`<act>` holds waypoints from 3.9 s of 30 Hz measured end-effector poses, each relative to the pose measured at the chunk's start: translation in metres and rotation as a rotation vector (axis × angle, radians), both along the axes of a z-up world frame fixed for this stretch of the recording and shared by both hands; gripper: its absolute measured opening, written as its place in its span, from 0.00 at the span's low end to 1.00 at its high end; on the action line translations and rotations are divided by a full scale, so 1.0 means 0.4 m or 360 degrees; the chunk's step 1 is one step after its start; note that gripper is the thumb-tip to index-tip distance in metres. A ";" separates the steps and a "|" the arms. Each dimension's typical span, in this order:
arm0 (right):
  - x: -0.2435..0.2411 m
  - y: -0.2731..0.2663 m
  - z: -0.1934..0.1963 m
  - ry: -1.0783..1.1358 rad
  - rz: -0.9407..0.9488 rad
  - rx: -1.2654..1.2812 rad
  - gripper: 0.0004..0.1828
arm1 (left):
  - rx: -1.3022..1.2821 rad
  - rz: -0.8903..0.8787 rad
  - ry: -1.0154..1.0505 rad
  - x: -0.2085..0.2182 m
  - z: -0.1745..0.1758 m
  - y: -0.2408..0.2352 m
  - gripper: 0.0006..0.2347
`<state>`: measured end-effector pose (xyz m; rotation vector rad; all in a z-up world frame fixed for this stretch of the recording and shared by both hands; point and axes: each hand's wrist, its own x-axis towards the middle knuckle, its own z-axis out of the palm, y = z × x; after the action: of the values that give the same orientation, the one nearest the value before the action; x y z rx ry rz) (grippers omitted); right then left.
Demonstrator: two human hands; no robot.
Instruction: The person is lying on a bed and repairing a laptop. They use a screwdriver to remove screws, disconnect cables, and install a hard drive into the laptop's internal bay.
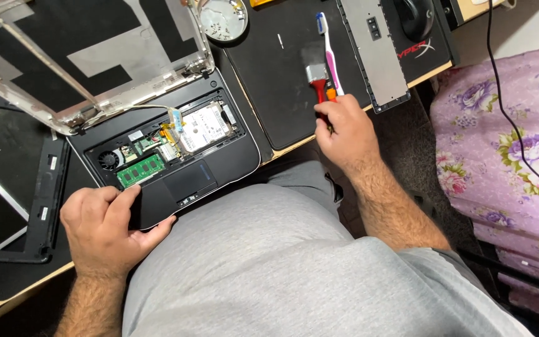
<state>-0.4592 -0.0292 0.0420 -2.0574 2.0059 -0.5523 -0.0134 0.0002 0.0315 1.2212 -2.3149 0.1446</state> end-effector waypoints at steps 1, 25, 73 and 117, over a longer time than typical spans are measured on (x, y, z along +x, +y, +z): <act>-0.003 -0.009 -0.002 0.0002 0.0007 -0.0002 0.15 | -0.0002 0.0007 0.0002 0.000 -0.001 0.001 0.31; 0.183 -0.371 -0.058 -0.0464 0.0647 -0.0696 0.20 | 0.0030 0.0110 0.0233 0.006 -0.036 0.007 0.27; 0.163 -0.194 -0.067 -0.0136 0.0587 -0.0616 0.11 | 0.0842 0.1399 -0.0179 0.259 0.156 0.028 0.17; 0.166 -0.176 -0.088 -0.1197 0.0345 -0.0487 0.10 | 0.0486 -0.0681 0.0199 -0.139 0.091 -0.363 0.03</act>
<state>-0.3928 -0.0997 0.0068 -1.7783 1.3023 -1.3967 -0.0691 -0.1452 0.0679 0.8074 -2.4844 -0.4357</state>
